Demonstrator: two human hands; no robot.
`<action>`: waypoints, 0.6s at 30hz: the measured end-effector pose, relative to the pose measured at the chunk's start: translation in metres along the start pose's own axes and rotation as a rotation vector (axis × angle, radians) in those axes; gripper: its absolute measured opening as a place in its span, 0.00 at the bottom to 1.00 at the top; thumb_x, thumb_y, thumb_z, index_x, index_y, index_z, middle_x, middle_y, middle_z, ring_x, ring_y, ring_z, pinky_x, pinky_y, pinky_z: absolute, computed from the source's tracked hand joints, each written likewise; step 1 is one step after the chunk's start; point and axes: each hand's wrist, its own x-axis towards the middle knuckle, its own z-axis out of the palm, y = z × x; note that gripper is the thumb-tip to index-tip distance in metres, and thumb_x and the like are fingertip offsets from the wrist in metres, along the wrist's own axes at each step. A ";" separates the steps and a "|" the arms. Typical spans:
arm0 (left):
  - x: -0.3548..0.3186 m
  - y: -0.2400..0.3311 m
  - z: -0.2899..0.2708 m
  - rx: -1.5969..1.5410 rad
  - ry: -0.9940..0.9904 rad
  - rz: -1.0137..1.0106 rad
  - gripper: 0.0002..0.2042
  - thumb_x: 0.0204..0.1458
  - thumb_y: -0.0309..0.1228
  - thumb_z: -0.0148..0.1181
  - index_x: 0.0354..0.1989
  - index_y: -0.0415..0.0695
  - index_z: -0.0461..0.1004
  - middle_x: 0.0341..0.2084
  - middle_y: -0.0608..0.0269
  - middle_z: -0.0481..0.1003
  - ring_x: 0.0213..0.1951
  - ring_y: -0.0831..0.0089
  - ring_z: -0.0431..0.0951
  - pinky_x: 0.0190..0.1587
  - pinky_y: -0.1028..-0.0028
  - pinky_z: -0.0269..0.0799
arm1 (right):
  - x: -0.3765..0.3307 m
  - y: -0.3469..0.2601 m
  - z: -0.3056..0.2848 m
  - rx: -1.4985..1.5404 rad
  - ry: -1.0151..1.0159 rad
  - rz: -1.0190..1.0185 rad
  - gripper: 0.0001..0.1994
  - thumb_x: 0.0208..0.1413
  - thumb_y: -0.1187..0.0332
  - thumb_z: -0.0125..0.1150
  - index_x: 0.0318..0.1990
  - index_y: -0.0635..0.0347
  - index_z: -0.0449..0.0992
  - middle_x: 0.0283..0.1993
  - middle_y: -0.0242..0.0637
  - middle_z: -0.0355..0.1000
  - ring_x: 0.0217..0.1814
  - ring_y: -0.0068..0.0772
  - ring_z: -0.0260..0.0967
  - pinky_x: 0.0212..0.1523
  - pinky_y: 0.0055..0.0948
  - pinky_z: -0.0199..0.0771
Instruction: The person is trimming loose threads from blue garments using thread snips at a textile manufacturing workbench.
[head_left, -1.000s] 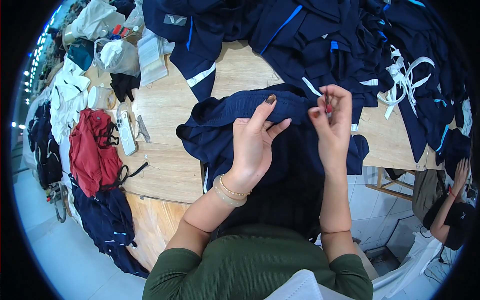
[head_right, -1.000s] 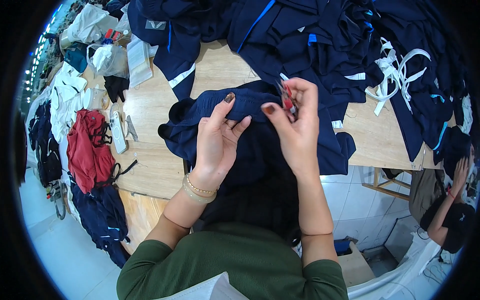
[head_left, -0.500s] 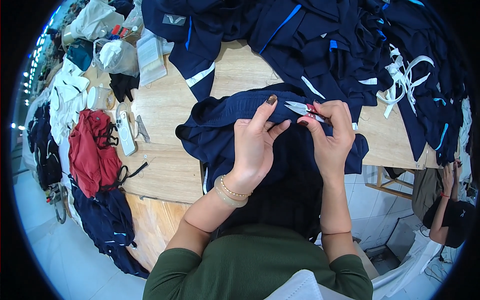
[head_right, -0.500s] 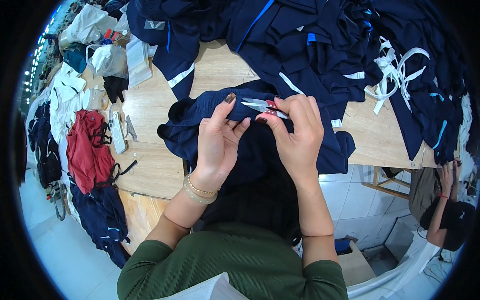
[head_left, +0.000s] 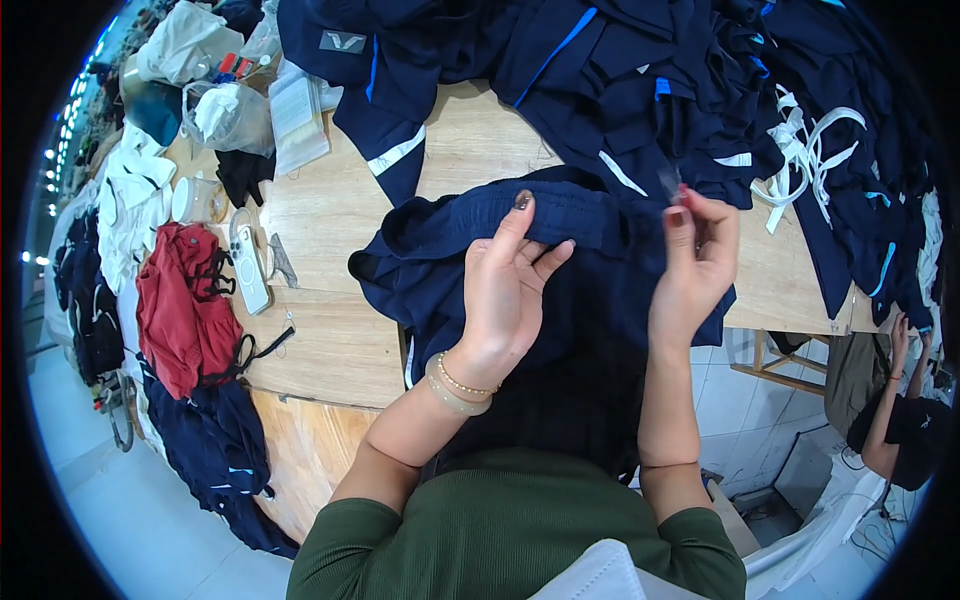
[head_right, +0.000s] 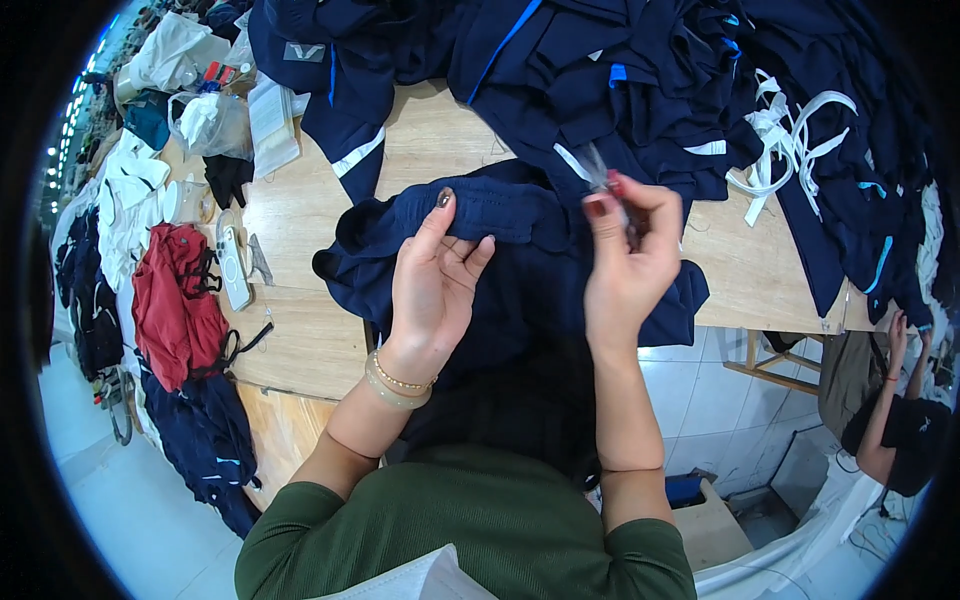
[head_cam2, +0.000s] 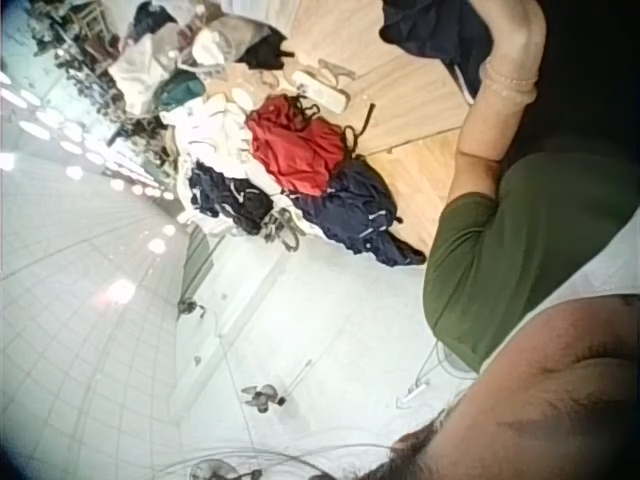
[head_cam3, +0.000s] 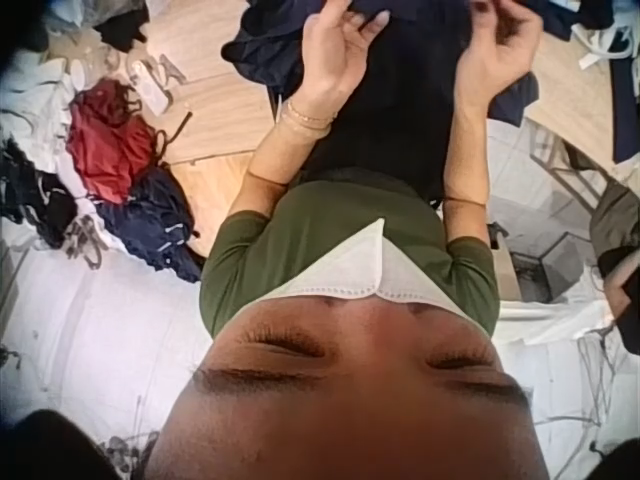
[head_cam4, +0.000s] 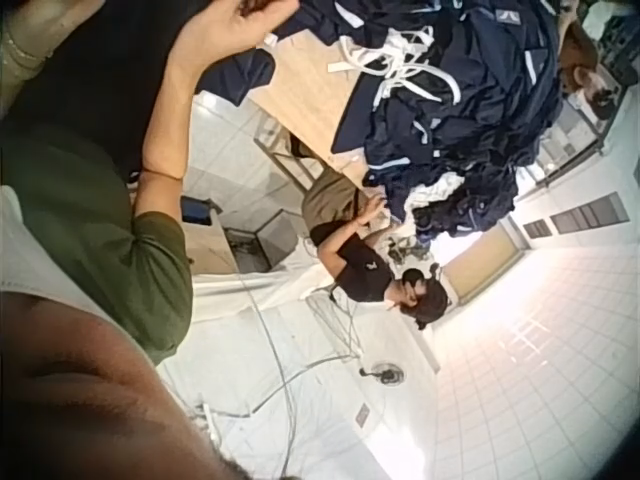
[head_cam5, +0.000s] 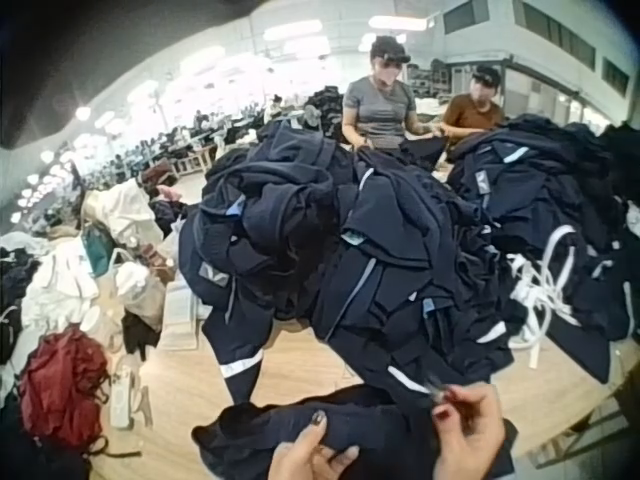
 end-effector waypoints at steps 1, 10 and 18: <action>0.001 0.000 -0.002 -0.026 -0.019 -0.014 0.12 0.61 0.37 0.51 0.37 0.41 0.76 0.36 0.65 0.78 0.40 0.78 0.77 0.46 0.72 0.74 | 0.005 0.005 -0.005 -0.015 0.043 0.001 0.06 0.59 0.73 0.58 0.42 0.63 0.71 0.38 0.30 0.69 0.37 0.16 0.64 0.40 0.16 0.66; -0.042 -0.022 -0.061 0.228 0.012 -0.362 0.08 0.60 0.32 0.50 0.39 0.40 0.70 0.35 0.61 0.76 0.38 0.72 0.75 0.47 0.71 0.72 | 0.001 0.026 -0.039 -0.092 -0.178 0.255 0.08 0.58 0.71 0.60 0.30 0.63 0.70 0.27 0.24 0.61 0.29 0.13 0.53 0.30 0.14 0.53; -0.031 0.041 -0.108 1.463 0.350 0.706 0.08 0.54 0.26 0.57 0.40 0.36 0.73 0.28 0.64 0.71 0.25 0.75 0.71 0.29 0.77 0.67 | -0.019 0.035 -0.024 -0.564 -0.252 0.062 0.16 0.49 0.65 0.70 0.38 0.61 0.69 0.28 0.36 0.71 0.28 0.29 0.69 0.32 0.24 0.69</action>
